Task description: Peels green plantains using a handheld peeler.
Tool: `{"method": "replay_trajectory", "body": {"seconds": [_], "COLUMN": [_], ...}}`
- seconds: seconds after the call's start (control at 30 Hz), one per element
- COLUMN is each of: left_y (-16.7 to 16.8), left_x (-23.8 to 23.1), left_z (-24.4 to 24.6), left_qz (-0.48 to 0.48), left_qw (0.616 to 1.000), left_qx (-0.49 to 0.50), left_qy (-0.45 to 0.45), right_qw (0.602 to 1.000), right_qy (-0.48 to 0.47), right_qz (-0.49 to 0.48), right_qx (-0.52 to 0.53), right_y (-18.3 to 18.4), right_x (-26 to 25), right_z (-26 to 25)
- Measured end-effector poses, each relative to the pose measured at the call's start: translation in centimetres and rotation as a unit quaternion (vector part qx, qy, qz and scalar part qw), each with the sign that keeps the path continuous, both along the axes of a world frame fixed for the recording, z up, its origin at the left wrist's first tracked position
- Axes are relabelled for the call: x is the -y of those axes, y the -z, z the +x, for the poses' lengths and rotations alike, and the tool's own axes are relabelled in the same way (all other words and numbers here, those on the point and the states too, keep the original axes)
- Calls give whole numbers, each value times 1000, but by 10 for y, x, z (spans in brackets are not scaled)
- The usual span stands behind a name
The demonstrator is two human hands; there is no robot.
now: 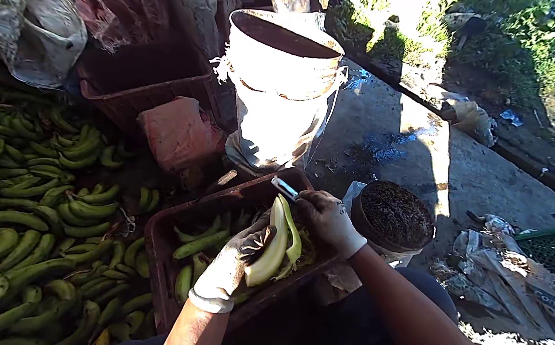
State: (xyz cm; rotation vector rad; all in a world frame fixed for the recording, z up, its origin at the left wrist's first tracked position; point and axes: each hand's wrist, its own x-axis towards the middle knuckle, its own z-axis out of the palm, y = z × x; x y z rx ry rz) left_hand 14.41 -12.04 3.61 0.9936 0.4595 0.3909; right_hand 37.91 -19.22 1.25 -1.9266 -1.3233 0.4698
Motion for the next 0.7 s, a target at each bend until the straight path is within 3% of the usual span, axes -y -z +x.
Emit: {"method": "replay_trajectory", "body": {"seconds": [0.07, 0.13, 0.27, 0.4, 0.57, 0.7], "left_y": [-2, -2, 17, 10, 14, 2], "left_x": [4, 7, 0, -8, -13, -15], "left_z": [9, 15, 20, 23, 18, 5], "left_qz": [-13, -1, -121, -226, -210, -194], "left_qw": [1000, 997, 955, 895, 907, 946], "left_qx": [-20, -21, 94, 94, 93, 68], "left_qy": [-10, -76, -254, -373, -352, -253], "right_qw": [997, 996, 995, 991, 985, 978], "right_qy": [68, 90, 28, -57, -99, -132], "right_qz": [-25, 13, 98, 118, 134, 154], "right_qx": [-16, -14, -18, 22, 52, 49], "right_y": [1, -9, -13, -2, 3, 0], "right_x": [-1, 5, 22, 31, 28, 27], "right_z": [11, 6, -29, -54, -54, -48]}}
